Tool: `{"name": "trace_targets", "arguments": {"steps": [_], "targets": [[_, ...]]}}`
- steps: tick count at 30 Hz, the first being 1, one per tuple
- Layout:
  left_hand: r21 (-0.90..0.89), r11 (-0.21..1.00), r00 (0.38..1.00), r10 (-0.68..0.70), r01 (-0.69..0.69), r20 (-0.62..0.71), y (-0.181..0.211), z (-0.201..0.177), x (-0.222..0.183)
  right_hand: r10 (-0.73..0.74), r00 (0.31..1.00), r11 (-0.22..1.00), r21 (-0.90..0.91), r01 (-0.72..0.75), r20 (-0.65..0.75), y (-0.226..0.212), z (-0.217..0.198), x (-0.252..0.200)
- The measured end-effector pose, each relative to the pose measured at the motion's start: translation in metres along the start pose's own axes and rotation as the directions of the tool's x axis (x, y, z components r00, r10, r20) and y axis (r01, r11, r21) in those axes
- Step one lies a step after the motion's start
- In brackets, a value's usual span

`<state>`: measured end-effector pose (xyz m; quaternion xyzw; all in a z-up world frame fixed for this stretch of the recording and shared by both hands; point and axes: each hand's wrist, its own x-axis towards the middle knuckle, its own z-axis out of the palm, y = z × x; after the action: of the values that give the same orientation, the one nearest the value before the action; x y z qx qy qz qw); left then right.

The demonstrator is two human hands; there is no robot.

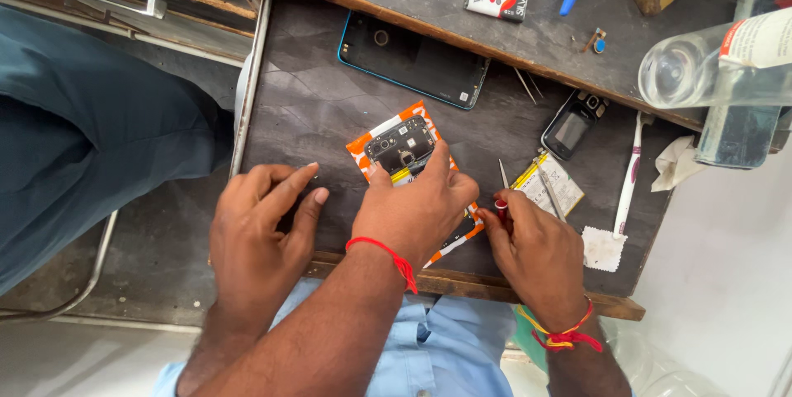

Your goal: The person is repairing a mobile phone by fitting a motherboard and a battery into a casing on a workbench using a screwdriver while another person helps to hold the components.

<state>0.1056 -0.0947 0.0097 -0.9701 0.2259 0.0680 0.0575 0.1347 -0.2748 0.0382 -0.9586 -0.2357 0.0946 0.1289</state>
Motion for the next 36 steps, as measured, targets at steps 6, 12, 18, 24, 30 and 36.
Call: {"name": "trace_targets", "arguments": {"steps": [6, 12, 18, 24, 30, 36], "targets": [[0.306, 0.948, 0.996, 0.092, -0.088, 0.0, -0.001, -0.002, 0.001, 0.033, 0.999, 0.999, 0.032, -0.034, 0.022, -0.001, -0.002, 0.0], [0.352, 0.923, 0.988, 0.134, -0.152, 0.077, -0.002, -0.008, 0.001, 0.052, 0.998, 0.998, 0.044, -0.053, 0.031, -0.001, -0.003, -0.002], [0.458, 0.882, 0.991, -0.066, 0.113, -0.118, 0.0, -0.002, 0.001, 0.07, 0.997, 0.995, 0.067, -0.071, 0.009, 0.001, -0.004, -0.004], [0.404, 0.906, 0.882, 0.081, 0.13, -0.465, -0.016, -0.024, 0.044, 0.072, 0.997, 0.979, 0.19, -0.073, 0.012, 0.007, -0.007, -0.001], [0.127, 0.985, 0.727, 0.171, -0.116, -0.665, -0.026, -0.037, 0.143, -0.055, 0.964, 0.972, 0.206, 0.112, -0.262, 0.016, -0.019, 0.021], [0.349, 0.839, 0.762, 0.533, -0.418, -0.368, -0.031, -0.043, 0.19, -0.083, 0.907, 0.986, 0.096, 0.134, -0.413, 0.032, -0.028, 0.038]]}}
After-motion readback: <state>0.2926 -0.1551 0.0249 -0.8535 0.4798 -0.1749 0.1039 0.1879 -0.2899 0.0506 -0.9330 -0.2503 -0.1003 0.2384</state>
